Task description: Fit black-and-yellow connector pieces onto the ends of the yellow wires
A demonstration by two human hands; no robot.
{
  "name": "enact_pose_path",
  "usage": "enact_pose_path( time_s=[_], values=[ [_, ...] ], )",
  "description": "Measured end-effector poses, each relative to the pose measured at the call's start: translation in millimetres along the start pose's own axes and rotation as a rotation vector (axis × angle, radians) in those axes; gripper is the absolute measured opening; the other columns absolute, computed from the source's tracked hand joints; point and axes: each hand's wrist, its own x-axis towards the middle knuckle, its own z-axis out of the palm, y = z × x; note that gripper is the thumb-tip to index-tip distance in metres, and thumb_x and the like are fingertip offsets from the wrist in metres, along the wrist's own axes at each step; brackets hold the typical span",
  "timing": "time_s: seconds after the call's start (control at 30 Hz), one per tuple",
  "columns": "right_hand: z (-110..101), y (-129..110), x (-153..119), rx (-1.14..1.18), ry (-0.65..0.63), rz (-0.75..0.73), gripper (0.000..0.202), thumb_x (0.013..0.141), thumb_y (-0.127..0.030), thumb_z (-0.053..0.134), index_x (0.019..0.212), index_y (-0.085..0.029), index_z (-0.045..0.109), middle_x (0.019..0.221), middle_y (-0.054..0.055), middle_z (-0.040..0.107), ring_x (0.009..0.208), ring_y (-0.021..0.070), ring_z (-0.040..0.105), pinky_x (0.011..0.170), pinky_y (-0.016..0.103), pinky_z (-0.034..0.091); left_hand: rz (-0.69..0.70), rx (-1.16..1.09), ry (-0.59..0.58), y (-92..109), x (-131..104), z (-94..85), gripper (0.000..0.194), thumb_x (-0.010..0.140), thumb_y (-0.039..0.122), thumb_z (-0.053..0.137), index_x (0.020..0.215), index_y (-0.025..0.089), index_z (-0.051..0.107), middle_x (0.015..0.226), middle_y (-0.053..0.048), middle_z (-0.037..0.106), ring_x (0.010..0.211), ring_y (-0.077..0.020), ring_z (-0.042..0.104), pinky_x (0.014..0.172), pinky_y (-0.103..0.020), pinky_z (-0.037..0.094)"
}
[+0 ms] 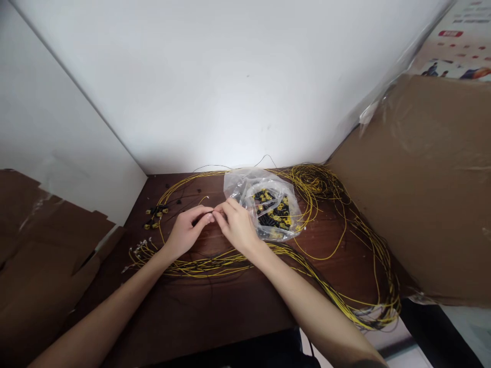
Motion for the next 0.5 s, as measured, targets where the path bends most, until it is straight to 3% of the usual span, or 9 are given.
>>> enact_pose_path(
  time_s=[0.2, 0.5],
  values=[
    [-4, -1, 0, -0.024, 0.016, -0.011, 0.014, 0.085, -0.019, 0.047, 0.078, -0.015, 0.059, 0.068, 0.001, 0.053, 0.060, 0.0113, 0.049, 0.057, 0.023, 0.038, 0.015, -0.001, -0.024, 2, 0, -1.5, 0.019, 0.084, 0.020, 0.048, 0.089, 0.017, 0.066, 0.075, -0.003, 0.062, 0.071, -0.0146, 0.057, 0.069, -0.025, 0.043],
    [-13, 4, 3, -0.065, 0.055, 0.069, 0.011, 0.080, -0.017, 0.050, 0.071, -0.016, 0.057, 0.065, -0.001, 0.053, 0.057, 0.0109, 0.047, 0.058, 0.023, 0.037, 0.013, 0.007, -0.016, 1, 0, -0.6, 0.018, 0.085, 0.021, 0.048, 0.085, 0.016, 0.065, 0.073, -0.003, 0.063, 0.073, -0.0151, 0.058, 0.073, -0.026, 0.042]
  ],
)
